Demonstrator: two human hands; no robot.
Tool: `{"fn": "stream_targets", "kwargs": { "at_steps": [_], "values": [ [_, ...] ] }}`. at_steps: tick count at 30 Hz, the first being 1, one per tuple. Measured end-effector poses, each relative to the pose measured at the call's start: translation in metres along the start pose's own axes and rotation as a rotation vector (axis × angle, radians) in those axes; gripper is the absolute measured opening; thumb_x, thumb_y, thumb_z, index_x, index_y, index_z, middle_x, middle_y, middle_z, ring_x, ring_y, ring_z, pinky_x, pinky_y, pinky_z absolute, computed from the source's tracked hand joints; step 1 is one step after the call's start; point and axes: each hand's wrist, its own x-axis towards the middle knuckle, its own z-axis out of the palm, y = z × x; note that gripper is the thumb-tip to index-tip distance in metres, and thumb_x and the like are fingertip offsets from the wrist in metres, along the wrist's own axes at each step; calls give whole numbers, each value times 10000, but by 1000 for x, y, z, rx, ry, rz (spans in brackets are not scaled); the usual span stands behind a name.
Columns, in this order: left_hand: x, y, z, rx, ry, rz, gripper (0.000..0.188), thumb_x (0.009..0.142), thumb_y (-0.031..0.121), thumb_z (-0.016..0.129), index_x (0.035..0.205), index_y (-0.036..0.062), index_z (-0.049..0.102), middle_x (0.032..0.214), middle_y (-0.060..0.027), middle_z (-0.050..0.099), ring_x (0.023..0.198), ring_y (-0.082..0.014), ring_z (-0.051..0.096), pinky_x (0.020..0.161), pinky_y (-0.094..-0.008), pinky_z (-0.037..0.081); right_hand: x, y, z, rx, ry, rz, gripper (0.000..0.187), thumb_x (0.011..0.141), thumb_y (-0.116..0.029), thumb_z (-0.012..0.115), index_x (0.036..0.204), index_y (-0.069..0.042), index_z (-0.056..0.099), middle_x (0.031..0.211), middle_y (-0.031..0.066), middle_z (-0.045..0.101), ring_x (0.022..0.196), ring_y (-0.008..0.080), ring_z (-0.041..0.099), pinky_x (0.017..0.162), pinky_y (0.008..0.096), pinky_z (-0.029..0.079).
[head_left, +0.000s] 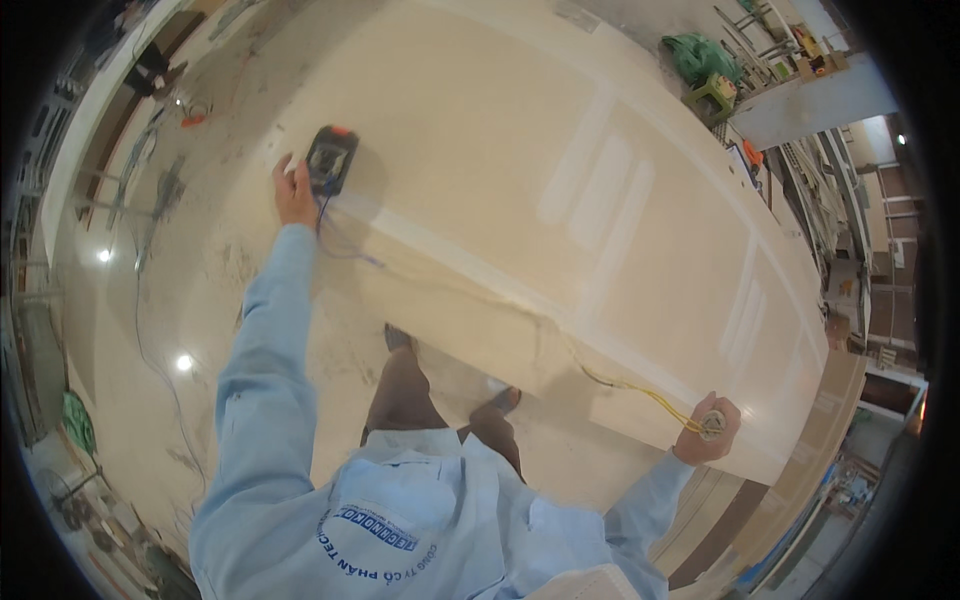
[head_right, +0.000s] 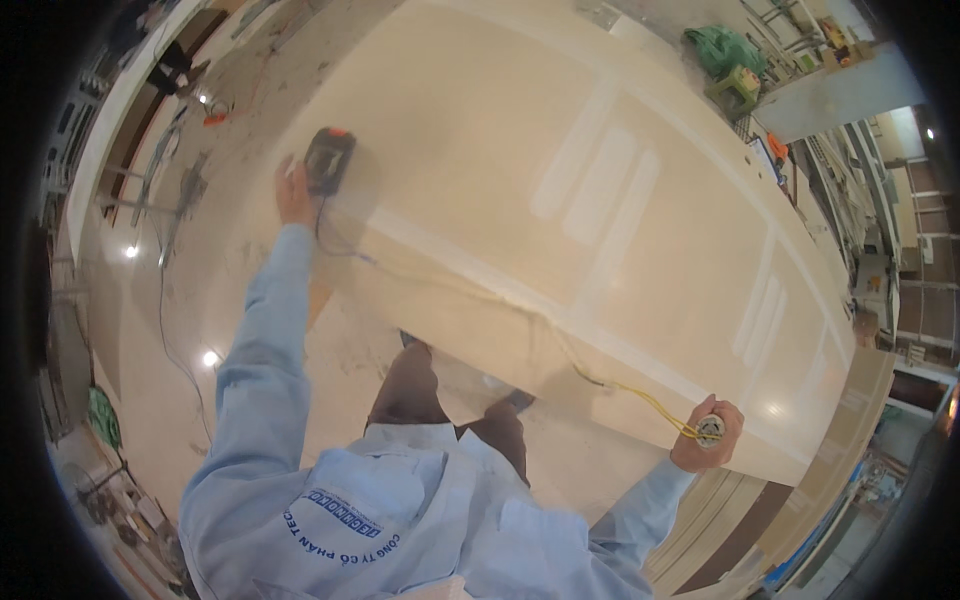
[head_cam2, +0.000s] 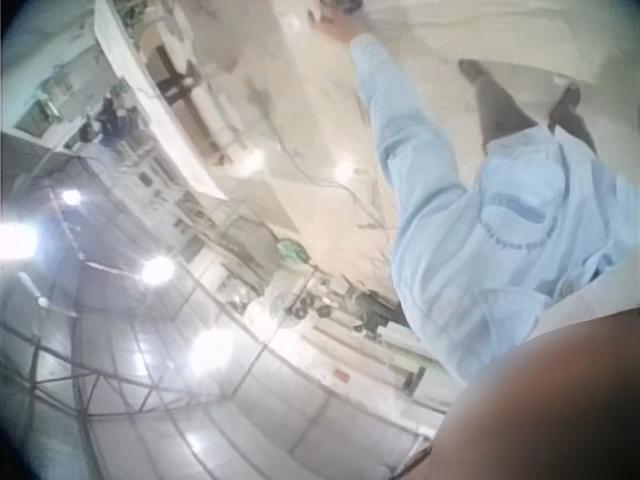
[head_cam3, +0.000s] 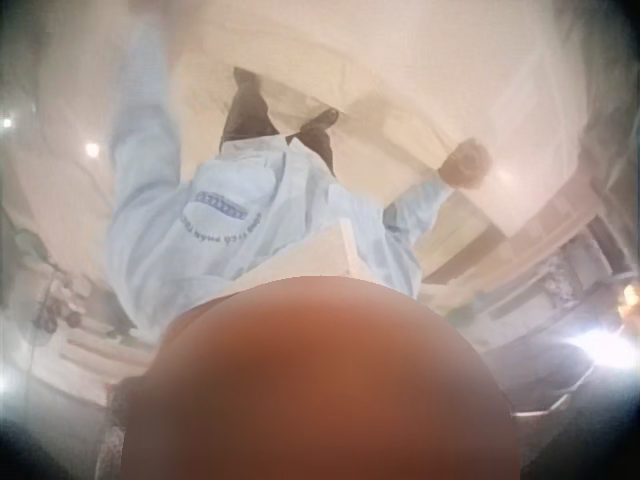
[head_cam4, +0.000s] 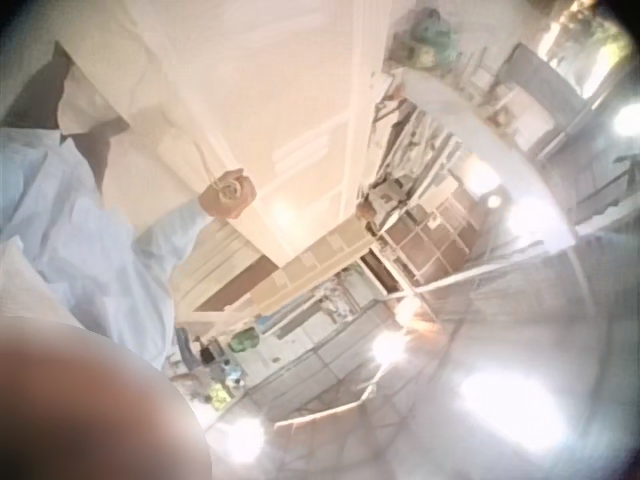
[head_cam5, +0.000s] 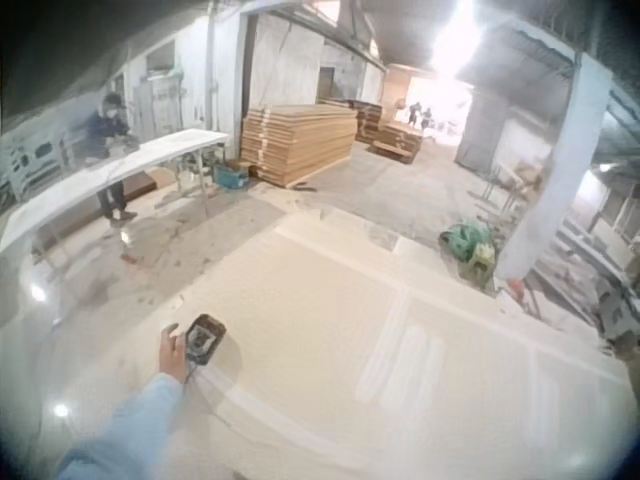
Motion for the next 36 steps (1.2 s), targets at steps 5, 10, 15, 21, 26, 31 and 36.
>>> {"fn": "stream_targets", "kwargs": {
  "at_steps": [5,10,15,21,26,31,36],
  "values": [
    [70,-18,-11,33,66,-31,499,997,345,548,1353,4,467,999,-126,679,931,-163,632,831,-281,490,36,-69,44,21,409,229,166,839,49,703,927,17,566,838,114,634,747,212,616,650,345,538],
    [109,-26,15,117,165,-43,565,970,435,541,1315,-12,516,1156,-208,660,1050,-257,645,910,-340,490,96,-89,66,-16,472,112,54,929,-44,598,969,-33,564,827,81,592,795,202,621,720,355,551],
    [102,-24,15,285,170,-6,616,965,495,511,1264,-42,556,1179,-241,645,1061,-331,639,908,-382,486,94,-87,83,1062,520,507,67,918,-97,619,884,-94,562,792,57,604,769,189,589,810,421,502],
    [112,-34,16,388,218,90,628,993,518,483,1224,-60,569,1106,-221,656,1008,-318,641,876,-391,494,28,-84,82,1009,434,628,114,937,-149,644,829,-139,607,799,25,635,773,174,580,820,427,469],
    [128,-54,6,343,182,153,598,996,492,509,1199,-66,583,1088,-209,655,988,-295,639,847,-372,500,-16,-93,56,1288,436,714,44,960,-137,597,942,-161,565,804,16,588,753,188,556,828,434,474],
    [132,-58,1,304,182,178,571,1004,455,508,1198,-76,588,1120,-197,652,992,-279,634,861,-359,491,-59,-103,66,943,400,748,114,903,-83,612,927,-118,506,779,52,579,715,188,547,782,438,484],
    [143,-49,-17,296,50,70,565,1009,434,490,1227,-82,572,1165,-180,640,995,-262,629,886,-354,486,-77,-87,87,917,394,796,140,869,-50,595,937,-81,477,758,91,587,709,195,561,761,450,498]
  ]
}}
